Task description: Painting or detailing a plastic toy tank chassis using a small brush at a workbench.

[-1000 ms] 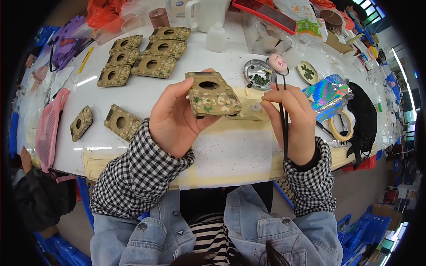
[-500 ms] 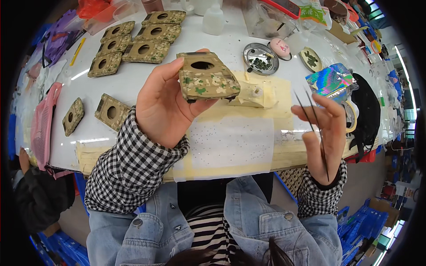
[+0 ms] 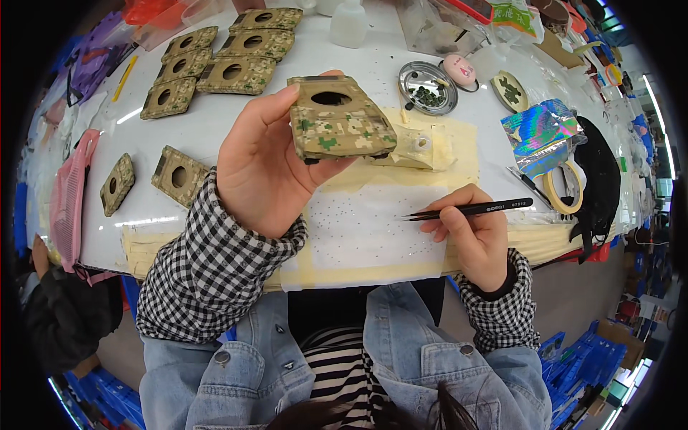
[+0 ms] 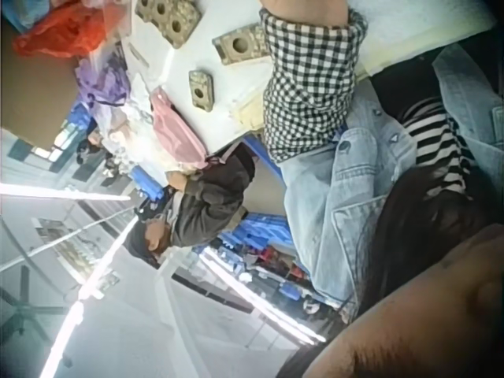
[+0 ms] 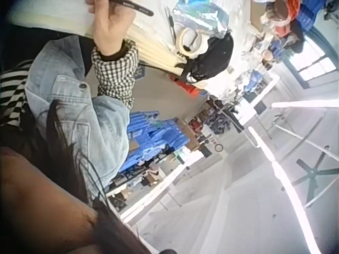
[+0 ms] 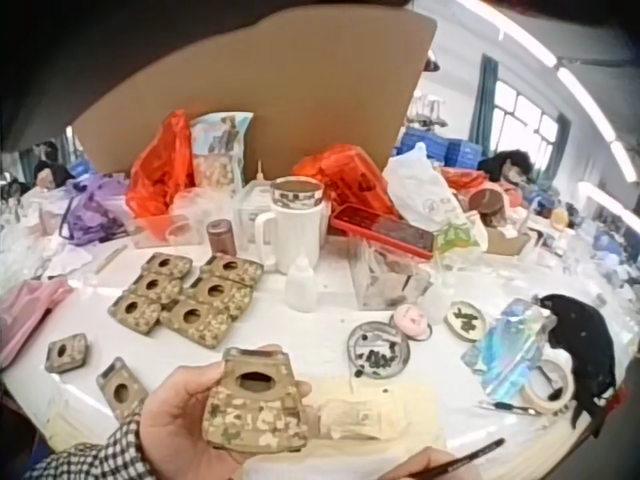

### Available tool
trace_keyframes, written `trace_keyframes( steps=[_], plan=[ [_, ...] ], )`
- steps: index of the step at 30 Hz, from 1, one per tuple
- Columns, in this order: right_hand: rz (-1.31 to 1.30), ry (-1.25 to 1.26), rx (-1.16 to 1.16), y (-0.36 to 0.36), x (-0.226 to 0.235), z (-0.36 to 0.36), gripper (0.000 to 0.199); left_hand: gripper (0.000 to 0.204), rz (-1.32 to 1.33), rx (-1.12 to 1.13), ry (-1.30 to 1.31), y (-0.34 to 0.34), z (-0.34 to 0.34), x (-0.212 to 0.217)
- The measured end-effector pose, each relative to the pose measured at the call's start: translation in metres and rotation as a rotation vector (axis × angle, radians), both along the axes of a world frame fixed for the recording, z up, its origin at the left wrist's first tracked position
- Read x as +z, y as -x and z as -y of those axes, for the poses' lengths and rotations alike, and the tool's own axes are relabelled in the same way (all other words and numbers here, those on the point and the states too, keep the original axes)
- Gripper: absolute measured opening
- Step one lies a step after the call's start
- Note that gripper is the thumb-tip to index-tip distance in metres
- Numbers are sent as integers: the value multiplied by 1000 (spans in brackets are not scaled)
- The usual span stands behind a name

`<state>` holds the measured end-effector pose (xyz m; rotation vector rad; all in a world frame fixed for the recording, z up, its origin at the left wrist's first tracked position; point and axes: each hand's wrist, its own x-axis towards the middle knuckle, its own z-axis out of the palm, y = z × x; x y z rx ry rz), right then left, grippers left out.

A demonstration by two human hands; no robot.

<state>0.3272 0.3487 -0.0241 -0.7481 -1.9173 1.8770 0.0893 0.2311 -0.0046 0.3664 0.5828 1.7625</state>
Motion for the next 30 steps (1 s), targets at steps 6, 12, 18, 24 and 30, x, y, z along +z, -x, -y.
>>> trace_keyframes(
  steps=[6,12,18,24,30],
  plan=[
    [31,-83,3,2,-1,2,15,56,-9,-1,13,0,0,1],
    [44,-100,0,4,1,4,14,56,-17,-6,20,-1,0,3],
    [56,-102,3,4,2,4,14,56,-10,-5,15,-1,0,2],
    [52,-106,8,4,1,4,15,56,-29,2,28,-3,0,3],
    [47,-100,16,4,1,4,15,57,-43,1,28,-2,0,3]
  ],
)
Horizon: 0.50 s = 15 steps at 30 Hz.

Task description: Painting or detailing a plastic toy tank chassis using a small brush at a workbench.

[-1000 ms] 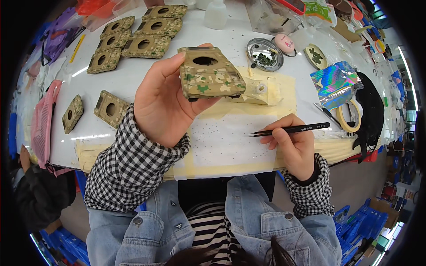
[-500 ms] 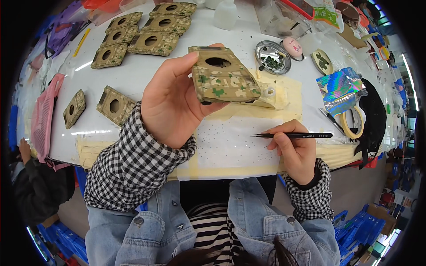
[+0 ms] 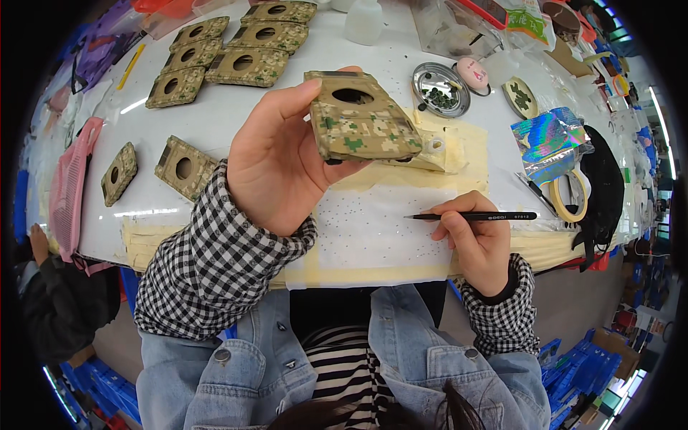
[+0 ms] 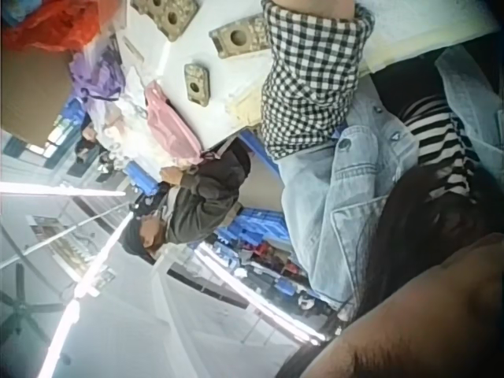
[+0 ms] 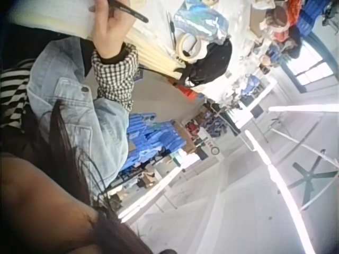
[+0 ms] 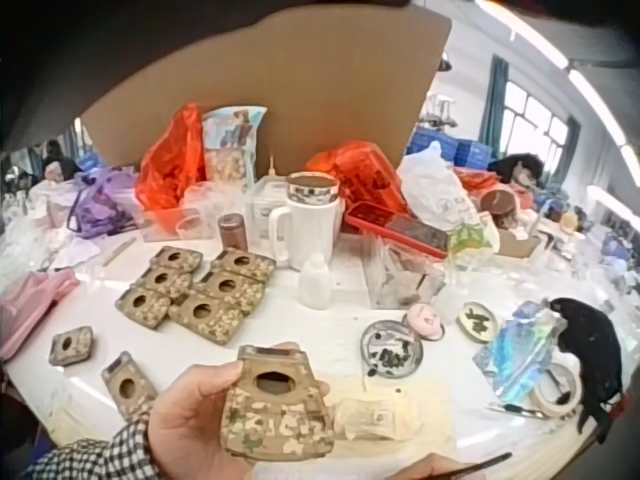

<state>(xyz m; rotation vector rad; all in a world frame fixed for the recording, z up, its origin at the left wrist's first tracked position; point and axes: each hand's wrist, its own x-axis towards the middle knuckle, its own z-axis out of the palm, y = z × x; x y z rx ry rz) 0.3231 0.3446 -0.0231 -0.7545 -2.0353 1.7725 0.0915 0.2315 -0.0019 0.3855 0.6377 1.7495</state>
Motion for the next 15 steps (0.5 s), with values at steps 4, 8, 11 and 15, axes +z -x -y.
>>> trace_keyframes(
  steps=[4,8,11,15],
  plan=[
    [2,-14,5,-1,0,-1,15,57,-7,1,1,0,-1,0],
    [-12,-8,-7,1,-1,0,15,57,-10,10,3,-1,0,0],
    [-8,-11,-2,1,0,0,15,56,0,-4,-8,0,0,0],
    [0,-13,-2,0,1,0,15,56,11,-1,-3,-1,0,0]
  ],
)
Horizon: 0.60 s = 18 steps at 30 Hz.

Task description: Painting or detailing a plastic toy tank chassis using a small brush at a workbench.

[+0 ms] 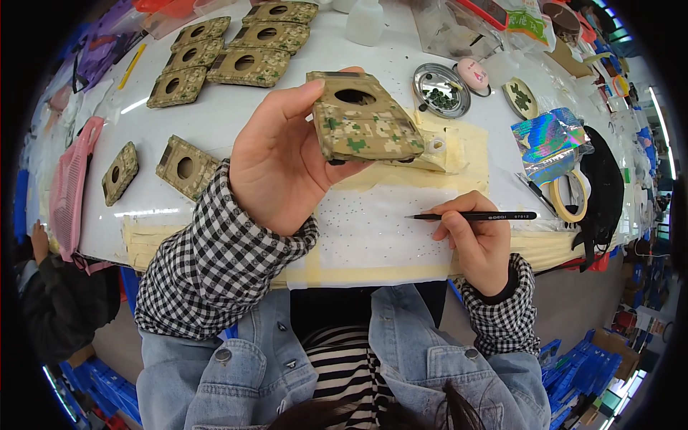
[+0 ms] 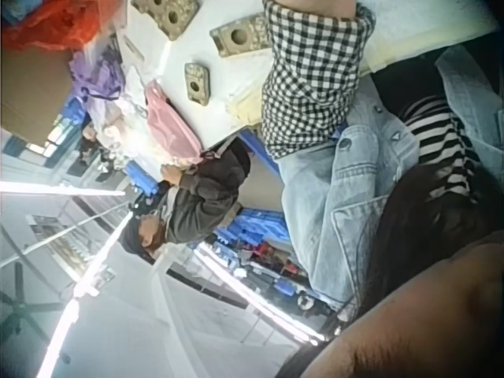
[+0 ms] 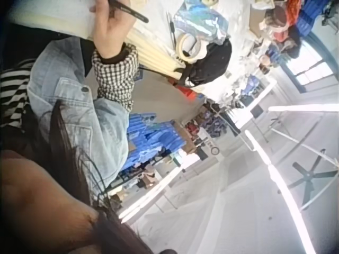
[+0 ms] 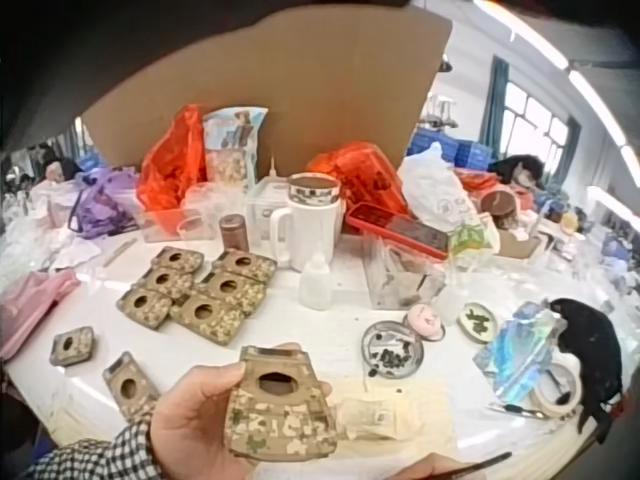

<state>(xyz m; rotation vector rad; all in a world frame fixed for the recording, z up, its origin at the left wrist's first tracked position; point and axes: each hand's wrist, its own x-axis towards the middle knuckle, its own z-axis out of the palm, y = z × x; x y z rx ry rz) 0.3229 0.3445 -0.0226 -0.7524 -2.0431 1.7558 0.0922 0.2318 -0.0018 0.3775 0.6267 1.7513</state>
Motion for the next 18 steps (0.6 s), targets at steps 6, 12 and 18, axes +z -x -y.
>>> trace_keyframes(
  steps=[6,12,18],
  plan=[
    [-9,-3,-2,1,-1,0,14,56,14,-5,-15,1,0,-1],
    [-4,-4,8,1,0,-1,14,56,-14,9,1,-1,0,2],
    [-23,-6,-4,0,-3,0,15,56,25,4,-14,-1,0,0]
  ],
)
